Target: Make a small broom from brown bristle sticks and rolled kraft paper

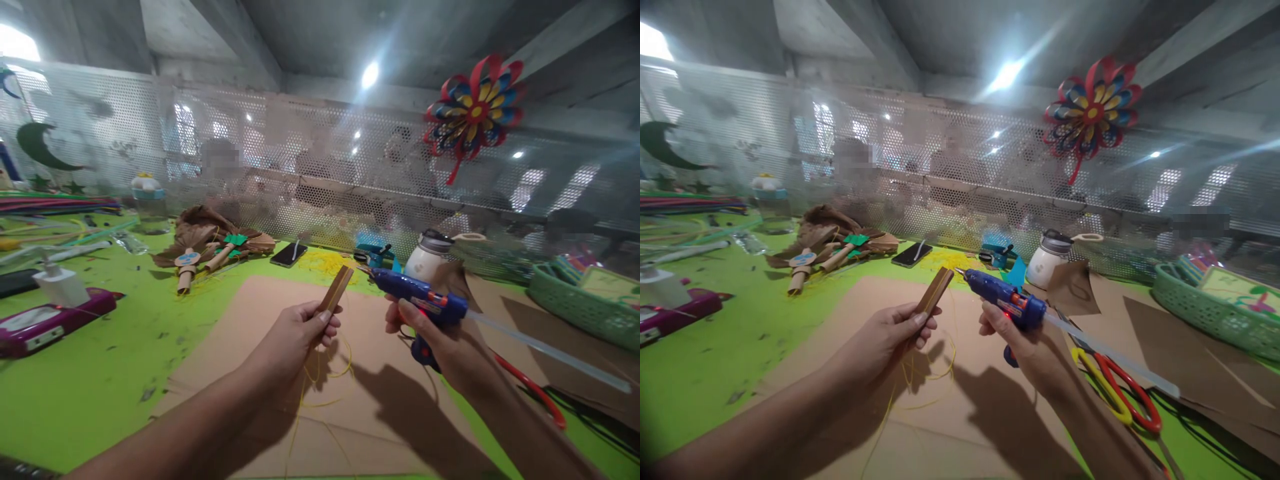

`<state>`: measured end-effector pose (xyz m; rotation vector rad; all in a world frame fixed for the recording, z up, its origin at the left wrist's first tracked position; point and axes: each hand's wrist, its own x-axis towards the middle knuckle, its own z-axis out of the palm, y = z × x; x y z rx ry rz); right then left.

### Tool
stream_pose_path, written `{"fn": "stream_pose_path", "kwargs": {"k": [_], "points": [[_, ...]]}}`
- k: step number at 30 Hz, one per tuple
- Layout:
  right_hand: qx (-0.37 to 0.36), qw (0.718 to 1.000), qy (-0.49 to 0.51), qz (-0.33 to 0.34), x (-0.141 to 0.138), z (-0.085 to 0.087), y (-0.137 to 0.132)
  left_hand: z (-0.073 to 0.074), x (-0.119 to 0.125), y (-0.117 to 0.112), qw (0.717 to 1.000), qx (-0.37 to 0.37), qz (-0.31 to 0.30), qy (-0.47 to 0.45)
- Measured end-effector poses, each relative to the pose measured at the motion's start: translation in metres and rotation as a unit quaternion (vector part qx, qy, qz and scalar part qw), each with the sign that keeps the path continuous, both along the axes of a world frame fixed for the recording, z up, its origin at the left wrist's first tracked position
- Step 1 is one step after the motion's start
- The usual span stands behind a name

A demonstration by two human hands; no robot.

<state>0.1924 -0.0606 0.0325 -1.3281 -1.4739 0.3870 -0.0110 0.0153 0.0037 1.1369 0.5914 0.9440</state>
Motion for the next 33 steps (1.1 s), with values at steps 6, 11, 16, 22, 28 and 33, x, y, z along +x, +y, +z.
{"fn": "stream_pose_path", "kwargs": {"k": [6, 11, 16, 22, 28, 33], "points": [[-0.013, 1.000, -0.012, 0.009, -0.006, 0.001, -0.003, 0.005, -0.002, -0.001, 1.000, -0.003, -0.017, 0.018], [-0.021, 0.998, -0.061, 0.024, -0.003, 0.004, -0.008, 0.004, -0.003, -0.001, 0.999, -0.010, -0.029, 0.021], [-0.082, 0.987, -0.100, 0.096, -0.002, 0.008, -0.008, 0.005, -0.004, -0.003, 0.999, 0.010, -0.027, 0.040], [-0.052, 0.988, -0.142, 0.020, 0.001, 0.006, -0.006, 0.006, -0.003, -0.002, 0.998, 0.001, 0.001, 0.058], [-0.046, 0.991, -0.128, -0.011, 0.008, 0.002, -0.004, 0.010, -0.003, -0.004, 0.997, -0.004, 0.007, 0.081], [-0.044, 0.993, -0.105, -0.031, 0.009, -0.002, -0.001, 0.009, -0.003, -0.005, 0.996, -0.012, 0.007, 0.089]]}}
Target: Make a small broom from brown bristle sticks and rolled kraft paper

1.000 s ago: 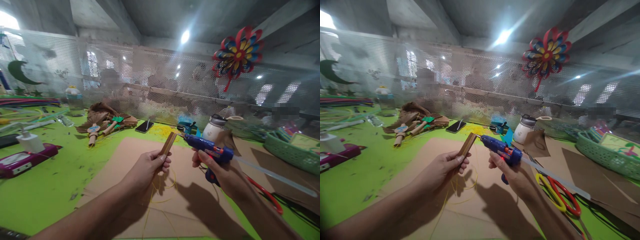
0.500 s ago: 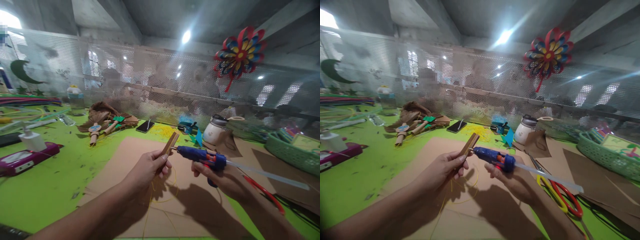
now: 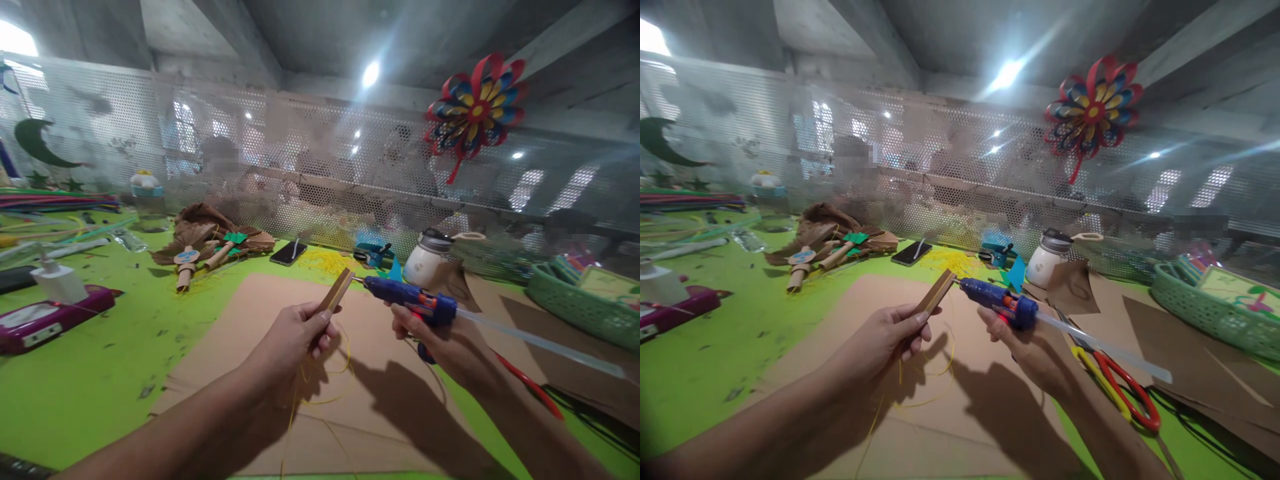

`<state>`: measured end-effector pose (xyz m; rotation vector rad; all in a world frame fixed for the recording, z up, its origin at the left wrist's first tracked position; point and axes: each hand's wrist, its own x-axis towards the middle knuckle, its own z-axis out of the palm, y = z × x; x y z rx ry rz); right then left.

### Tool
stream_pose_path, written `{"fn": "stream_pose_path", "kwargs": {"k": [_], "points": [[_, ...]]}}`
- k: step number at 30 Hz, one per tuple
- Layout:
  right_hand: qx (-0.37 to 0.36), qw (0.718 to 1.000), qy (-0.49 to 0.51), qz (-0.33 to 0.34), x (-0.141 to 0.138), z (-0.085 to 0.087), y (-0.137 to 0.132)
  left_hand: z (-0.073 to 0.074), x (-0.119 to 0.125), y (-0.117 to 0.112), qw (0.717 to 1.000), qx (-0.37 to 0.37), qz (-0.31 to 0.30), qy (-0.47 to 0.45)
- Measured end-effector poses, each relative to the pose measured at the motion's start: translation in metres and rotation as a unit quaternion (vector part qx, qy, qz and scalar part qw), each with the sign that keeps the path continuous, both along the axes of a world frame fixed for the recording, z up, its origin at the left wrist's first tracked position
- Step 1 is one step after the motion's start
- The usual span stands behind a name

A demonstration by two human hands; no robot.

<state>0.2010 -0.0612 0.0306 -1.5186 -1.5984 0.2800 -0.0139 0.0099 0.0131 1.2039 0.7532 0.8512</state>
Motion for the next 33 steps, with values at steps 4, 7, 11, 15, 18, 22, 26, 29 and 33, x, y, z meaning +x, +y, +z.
{"fn": "stream_pose_path", "kwargs": {"k": [4, 7, 11, 15, 18, 22, 26, 29, 33], "points": [[-0.011, 0.999, 0.038, 0.004, -0.0017, 0.0002, 0.0021, -0.0022, 0.0000, -0.0009, 1.000, 0.002, -0.010, -0.016], [-0.021, 0.998, 0.057, 0.000, -0.0041, 0.0021, 0.0023, -0.0017, 0.0004, -0.0016, 1.000, -0.001, -0.009, -0.023], [-0.020, 0.998, 0.060, -0.018, -0.0057, 0.0026, 0.0029, 0.0018, 0.0012, -0.0024, 1.000, -0.014, -0.013, -0.016], [-0.023, 0.996, 0.082, -0.020, -0.0051, 0.0011, 0.0045, 0.0037, 0.0014, -0.0026, 1.000, -0.014, -0.012, -0.013], [-0.025, 0.997, 0.071, -0.031, -0.0055, 0.0019, 0.0041, 0.0026, 0.0009, -0.0024, 1.000, -0.012, -0.012, -0.013], [-0.010, 0.998, 0.061, -0.030, -0.0063, 0.0027, 0.0032, 0.0006, 0.0001, -0.0021, 1.000, -0.008, -0.015, -0.019], [-0.013, 0.997, 0.070, -0.019, -0.0039, -0.0013, 0.0051, 0.0004, -0.0005, -0.0016, 0.999, -0.015, -0.018, -0.024], [-0.010, 0.998, 0.051, -0.025, -0.0023, -0.0040, 0.0055, 0.0016, -0.0004, -0.0010, 0.999, -0.024, -0.021, -0.025], [-0.024, 0.999, 0.033, -0.031, -0.0032, -0.0037, 0.0042, 0.0024, 0.0001, -0.0001, 0.999, -0.025, -0.021, -0.025]]}}
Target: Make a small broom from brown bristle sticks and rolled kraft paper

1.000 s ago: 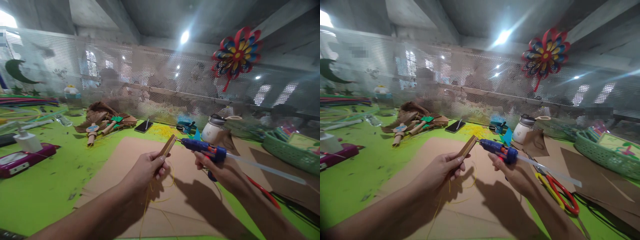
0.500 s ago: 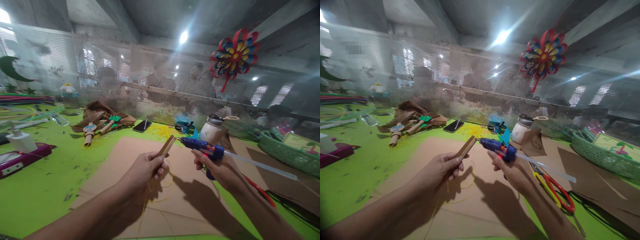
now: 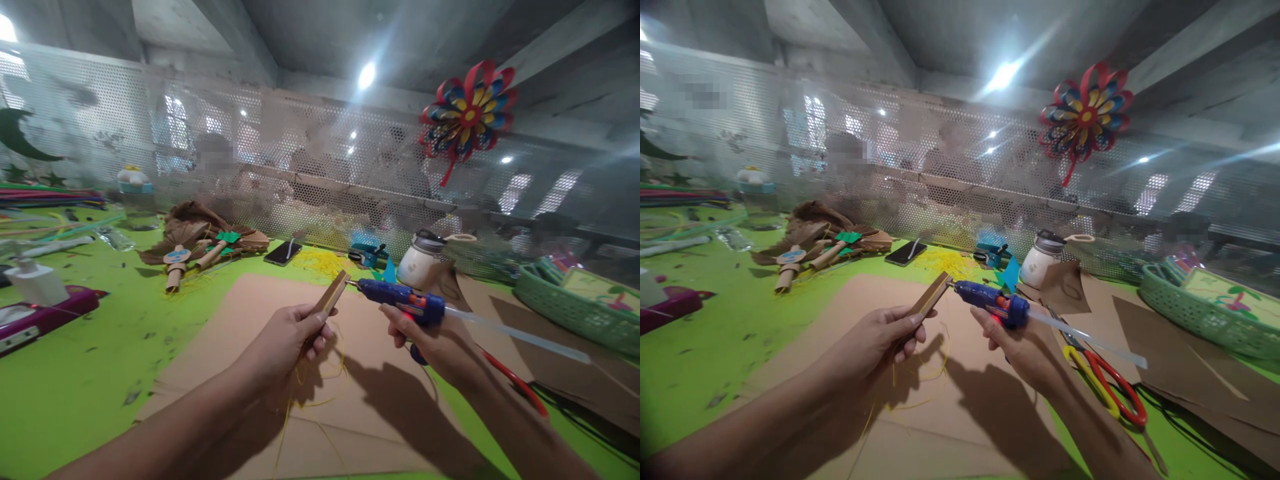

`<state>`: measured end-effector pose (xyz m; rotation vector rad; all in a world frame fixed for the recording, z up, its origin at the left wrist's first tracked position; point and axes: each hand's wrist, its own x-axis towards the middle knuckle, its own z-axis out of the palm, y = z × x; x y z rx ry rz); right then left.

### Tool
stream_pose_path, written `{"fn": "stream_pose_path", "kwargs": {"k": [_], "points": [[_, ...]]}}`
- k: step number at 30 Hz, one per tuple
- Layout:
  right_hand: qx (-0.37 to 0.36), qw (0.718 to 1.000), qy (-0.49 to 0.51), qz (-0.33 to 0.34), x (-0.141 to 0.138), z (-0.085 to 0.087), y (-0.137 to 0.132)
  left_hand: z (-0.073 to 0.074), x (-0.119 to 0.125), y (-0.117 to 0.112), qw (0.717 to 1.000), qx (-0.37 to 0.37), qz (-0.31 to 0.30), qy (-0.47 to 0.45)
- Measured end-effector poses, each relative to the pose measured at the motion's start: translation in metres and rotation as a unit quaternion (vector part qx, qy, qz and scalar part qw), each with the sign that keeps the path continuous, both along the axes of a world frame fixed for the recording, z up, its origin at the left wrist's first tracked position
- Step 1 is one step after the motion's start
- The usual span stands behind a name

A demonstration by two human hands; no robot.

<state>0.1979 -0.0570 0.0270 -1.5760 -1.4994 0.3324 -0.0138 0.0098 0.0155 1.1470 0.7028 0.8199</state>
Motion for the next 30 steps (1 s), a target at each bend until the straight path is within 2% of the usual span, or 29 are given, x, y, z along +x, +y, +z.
{"fn": "stream_pose_path", "kwargs": {"k": [7, 10, 19, 30], "points": [[0.023, 1.000, 0.016, -0.009, 0.000, 0.000, 0.002, -0.003, -0.001, 0.002, 1.000, 0.011, -0.007, 0.008], [0.009, 1.000, 0.023, -0.009, -0.001, 0.003, 0.000, -0.003, -0.001, 0.003, 1.000, 0.017, -0.010, 0.010], [0.002, 1.000, -0.008, 0.029, -0.010, 0.012, -0.005, -0.005, -0.002, 0.004, 1.000, 0.014, -0.011, -0.004], [-0.008, 1.000, -0.021, 0.001, -0.001, 0.008, -0.001, -0.004, -0.002, 0.003, 1.000, 0.011, -0.010, 0.005]]}}
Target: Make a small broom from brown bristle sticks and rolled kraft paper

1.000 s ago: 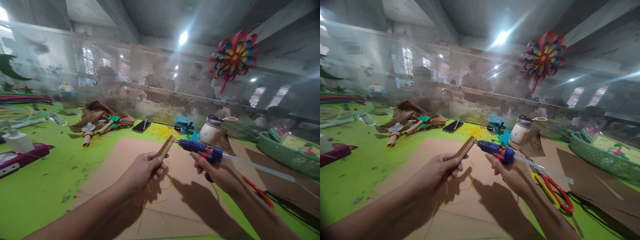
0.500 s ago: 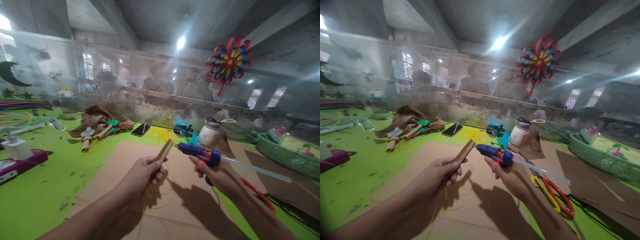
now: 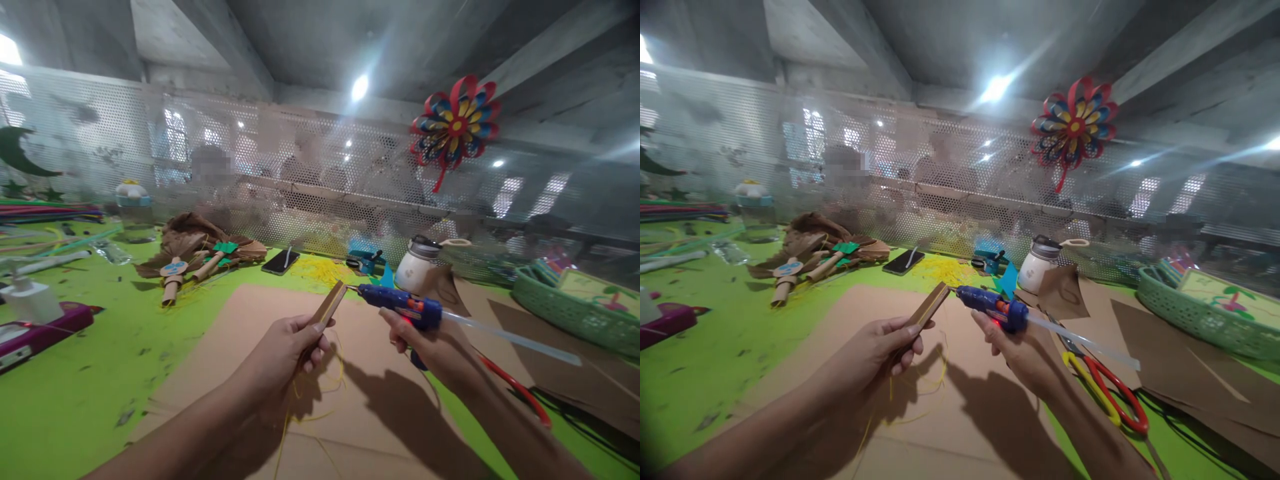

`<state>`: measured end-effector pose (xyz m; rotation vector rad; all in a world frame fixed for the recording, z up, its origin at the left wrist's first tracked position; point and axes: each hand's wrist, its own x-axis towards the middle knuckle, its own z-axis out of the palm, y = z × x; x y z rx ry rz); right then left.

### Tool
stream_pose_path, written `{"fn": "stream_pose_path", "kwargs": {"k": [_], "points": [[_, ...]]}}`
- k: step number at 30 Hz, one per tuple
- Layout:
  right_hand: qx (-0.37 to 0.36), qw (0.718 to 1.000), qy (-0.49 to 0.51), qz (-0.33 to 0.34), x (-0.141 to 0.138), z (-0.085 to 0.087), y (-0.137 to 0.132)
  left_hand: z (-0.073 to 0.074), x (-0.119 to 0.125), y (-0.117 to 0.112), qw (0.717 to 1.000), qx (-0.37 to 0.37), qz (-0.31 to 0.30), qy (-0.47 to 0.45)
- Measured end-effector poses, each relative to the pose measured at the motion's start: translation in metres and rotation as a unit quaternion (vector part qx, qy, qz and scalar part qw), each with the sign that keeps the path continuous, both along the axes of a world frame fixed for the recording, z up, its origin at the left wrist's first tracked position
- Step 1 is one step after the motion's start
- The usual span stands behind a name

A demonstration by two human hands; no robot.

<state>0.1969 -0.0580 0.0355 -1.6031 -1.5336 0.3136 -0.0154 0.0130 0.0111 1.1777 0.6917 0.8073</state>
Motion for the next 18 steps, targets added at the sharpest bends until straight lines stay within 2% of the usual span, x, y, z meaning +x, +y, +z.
{"fn": "stream_pose_path", "kwargs": {"k": [12, 18], "points": [[-0.003, 0.999, 0.026, 0.035, -0.0069, -0.0007, -0.0007, 0.0001, -0.0017, 0.0031, 1.000, 0.001, -0.004, -0.001], [-0.010, 0.998, 0.065, 0.002, -0.0029, -0.0017, 0.0010, 0.0005, -0.0006, 0.0018, 1.000, -0.004, 0.002, 0.008]]}}
